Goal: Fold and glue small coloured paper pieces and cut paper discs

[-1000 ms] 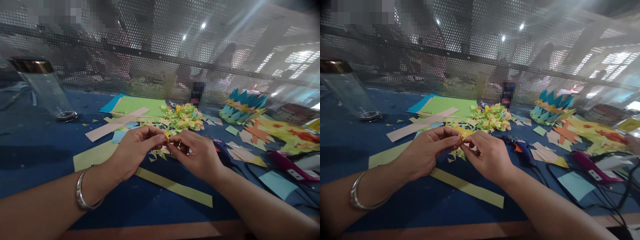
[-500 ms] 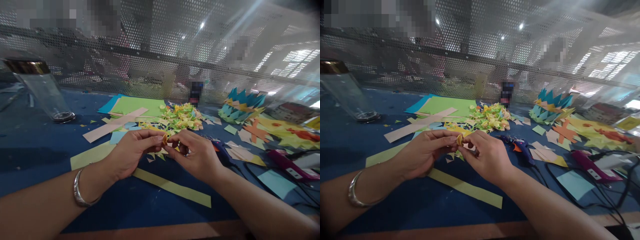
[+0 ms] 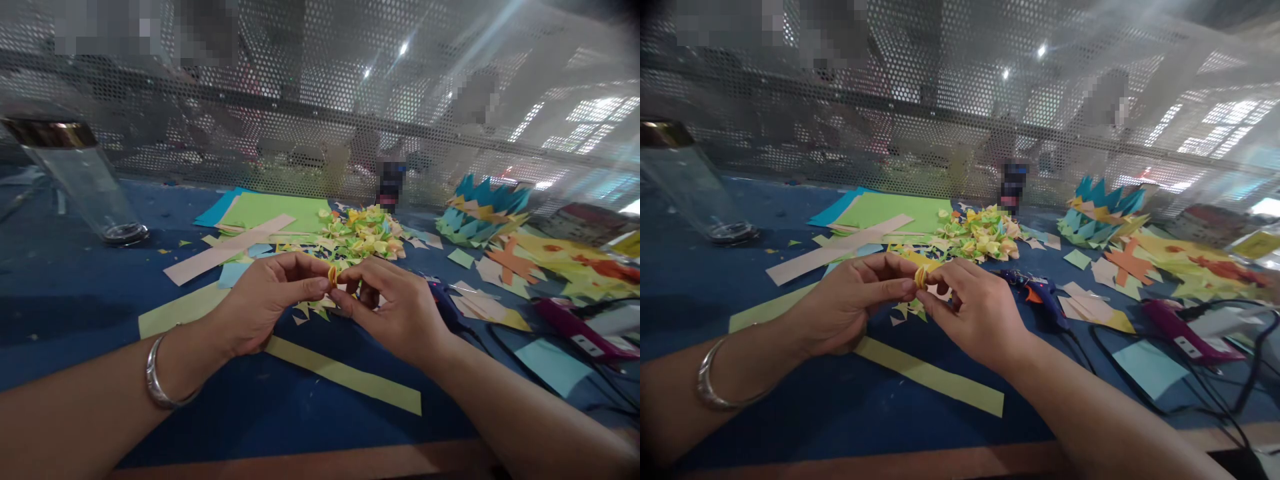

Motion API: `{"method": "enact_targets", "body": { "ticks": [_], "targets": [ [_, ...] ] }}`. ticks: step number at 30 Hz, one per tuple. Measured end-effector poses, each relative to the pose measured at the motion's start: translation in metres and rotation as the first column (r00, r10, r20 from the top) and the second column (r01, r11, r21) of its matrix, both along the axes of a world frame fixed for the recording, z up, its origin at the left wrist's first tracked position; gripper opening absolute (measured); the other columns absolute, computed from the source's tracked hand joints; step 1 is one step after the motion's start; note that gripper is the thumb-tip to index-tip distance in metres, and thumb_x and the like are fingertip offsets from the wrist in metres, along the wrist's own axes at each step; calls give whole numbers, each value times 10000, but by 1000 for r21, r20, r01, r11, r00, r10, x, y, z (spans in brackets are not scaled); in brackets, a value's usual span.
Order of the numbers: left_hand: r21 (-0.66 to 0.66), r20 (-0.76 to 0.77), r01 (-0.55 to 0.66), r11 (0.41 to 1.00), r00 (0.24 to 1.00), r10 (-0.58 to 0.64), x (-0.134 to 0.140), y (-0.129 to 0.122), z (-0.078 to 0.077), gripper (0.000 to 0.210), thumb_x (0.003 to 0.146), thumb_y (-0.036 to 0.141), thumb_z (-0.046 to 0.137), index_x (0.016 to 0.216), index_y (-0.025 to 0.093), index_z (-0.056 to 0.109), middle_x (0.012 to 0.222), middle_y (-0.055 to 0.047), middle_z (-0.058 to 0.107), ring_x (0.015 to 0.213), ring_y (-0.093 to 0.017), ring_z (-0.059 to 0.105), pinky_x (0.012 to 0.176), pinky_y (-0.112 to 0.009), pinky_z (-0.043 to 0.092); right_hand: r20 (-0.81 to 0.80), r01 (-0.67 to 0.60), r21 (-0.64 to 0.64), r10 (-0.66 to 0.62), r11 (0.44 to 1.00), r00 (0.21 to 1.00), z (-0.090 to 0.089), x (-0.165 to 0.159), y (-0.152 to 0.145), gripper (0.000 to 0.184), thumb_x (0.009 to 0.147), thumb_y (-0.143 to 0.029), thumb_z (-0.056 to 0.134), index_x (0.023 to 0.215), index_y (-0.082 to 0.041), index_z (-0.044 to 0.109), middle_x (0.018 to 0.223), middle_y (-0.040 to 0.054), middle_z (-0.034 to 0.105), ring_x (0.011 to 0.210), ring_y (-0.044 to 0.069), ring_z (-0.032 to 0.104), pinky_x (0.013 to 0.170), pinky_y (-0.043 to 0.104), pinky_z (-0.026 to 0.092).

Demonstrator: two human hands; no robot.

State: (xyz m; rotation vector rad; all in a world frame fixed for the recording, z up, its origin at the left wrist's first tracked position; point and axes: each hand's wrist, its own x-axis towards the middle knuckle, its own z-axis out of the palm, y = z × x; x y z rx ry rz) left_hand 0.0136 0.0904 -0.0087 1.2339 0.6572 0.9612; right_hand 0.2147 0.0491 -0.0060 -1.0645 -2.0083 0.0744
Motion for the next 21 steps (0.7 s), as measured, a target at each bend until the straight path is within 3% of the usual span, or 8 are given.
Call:
{"method": "enact_targets", "body": {
  "ticks": [5,14,21],
  "targets": [
    [72,-2,-13,997,1000,13,-1,1,-2,165,757,238,870,869,191,758,863,9,715,831,-107,643,805,-218,500,14,8,13,-8,1000,1000,0,1,-1,98,926,-253,693,913,-157,677,790,-6,617,580,67,525,574,226,434],
    [77,-52,-17,997,998,21,-1,2,-2,142,781,259,849,882,195,774,882,-2,743,849,-106,650,810,-213,495,2,9,1,-9,1000,1000,0,1,0,101,929,-264,693,933,-163,683,812,-8,621,568,61,529,566,221,442],
    [183,-86,-99,978,990,116,3,0,2,62,803,173,762,785,166,703,742,24,677,704,-84,610,694,-210,493,18,7,-9,-7,1000,1000,-1,0,0,98,927,-258,693,933,-161,685,815,-5,623,566,63,525,570,227,433]
  ]
}}
